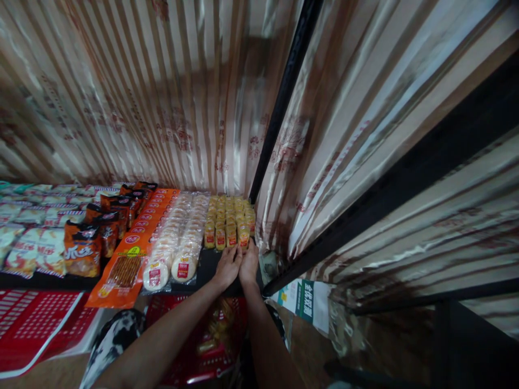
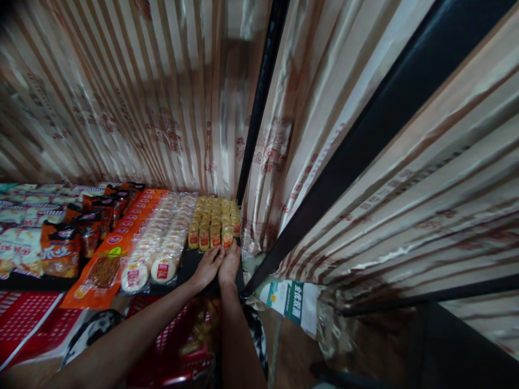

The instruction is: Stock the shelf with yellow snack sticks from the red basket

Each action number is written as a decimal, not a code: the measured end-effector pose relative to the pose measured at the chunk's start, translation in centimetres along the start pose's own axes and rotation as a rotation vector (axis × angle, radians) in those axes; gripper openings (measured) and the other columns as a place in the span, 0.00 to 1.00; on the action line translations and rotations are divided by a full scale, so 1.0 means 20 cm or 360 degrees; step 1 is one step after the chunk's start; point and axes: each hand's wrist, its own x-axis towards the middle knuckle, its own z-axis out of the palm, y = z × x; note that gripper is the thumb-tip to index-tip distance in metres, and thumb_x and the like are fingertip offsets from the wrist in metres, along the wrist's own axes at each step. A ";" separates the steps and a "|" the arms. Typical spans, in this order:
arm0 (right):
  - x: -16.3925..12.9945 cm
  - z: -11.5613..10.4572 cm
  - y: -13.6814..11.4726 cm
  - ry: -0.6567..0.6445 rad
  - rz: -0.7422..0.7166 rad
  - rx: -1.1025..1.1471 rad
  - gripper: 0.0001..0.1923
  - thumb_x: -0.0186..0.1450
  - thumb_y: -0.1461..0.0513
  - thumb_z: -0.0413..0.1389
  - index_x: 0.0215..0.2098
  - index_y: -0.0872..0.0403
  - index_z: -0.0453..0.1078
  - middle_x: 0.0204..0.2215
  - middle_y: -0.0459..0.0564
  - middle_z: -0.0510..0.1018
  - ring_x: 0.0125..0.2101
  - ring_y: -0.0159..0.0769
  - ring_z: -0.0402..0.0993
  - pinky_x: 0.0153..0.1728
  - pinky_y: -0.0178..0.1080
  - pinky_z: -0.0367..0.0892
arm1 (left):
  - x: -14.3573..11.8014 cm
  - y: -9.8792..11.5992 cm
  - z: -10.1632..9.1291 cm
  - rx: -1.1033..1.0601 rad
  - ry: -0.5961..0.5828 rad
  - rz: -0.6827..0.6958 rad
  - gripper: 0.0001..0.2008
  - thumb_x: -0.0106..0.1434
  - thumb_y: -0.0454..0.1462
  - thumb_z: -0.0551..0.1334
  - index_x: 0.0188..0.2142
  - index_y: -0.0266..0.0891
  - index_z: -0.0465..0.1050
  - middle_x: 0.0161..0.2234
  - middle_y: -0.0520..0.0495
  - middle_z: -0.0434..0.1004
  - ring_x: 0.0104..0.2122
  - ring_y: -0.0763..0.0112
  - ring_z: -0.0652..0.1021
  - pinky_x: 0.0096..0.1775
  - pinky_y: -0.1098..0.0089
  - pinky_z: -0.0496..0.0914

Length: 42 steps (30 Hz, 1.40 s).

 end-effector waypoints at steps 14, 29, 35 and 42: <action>0.01 -0.01 0.01 -0.0107 0.0002 0.0174 0.26 0.60 0.63 0.44 0.57 0.56 0.58 0.45 0.59 0.68 0.38 0.39 0.69 0.40 0.42 0.67 | -0.02 0.00 0.00 -0.0077 -0.0015 0.0005 0.21 0.63 0.42 0.48 0.51 0.34 0.66 0.51 0.38 0.66 0.53 0.67 0.67 0.56 0.69 0.57; 0.00 -0.01 0.02 -0.0190 0.0013 0.0206 0.30 0.58 0.66 0.42 0.60 0.54 0.55 0.43 0.57 0.66 0.33 0.35 0.69 0.40 0.41 0.67 | -0.01 -0.03 0.01 -0.0028 -0.0020 0.0063 0.20 0.63 0.40 0.48 0.51 0.34 0.66 0.52 0.39 0.65 0.53 0.68 0.67 0.57 0.69 0.56; -0.03 -0.03 -0.03 -0.0139 0.0028 0.0236 0.30 0.58 0.67 0.43 0.59 0.57 0.54 0.47 0.60 0.63 0.30 0.33 0.68 0.37 0.40 0.68 | -0.06 0.00 -0.01 -0.0030 0.0077 0.0137 0.18 0.63 0.39 0.48 0.47 0.36 0.69 0.48 0.42 0.70 0.49 0.69 0.70 0.54 0.68 0.61; -0.11 -0.07 -0.07 -0.0127 0.0019 0.0137 0.27 0.58 0.67 0.43 0.56 0.58 0.58 0.47 0.60 0.65 0.30 0.32 0.68 0.37 0.38 0.67 | -0.11 -0.01 -0.02 0.0045 0.0133 0.0161 0.15 0.62 0.36 0.50 0.45 0.37 0.69 0.45 0.44 0.72 0.46 0.70 0.71 0.51 0.69 0.63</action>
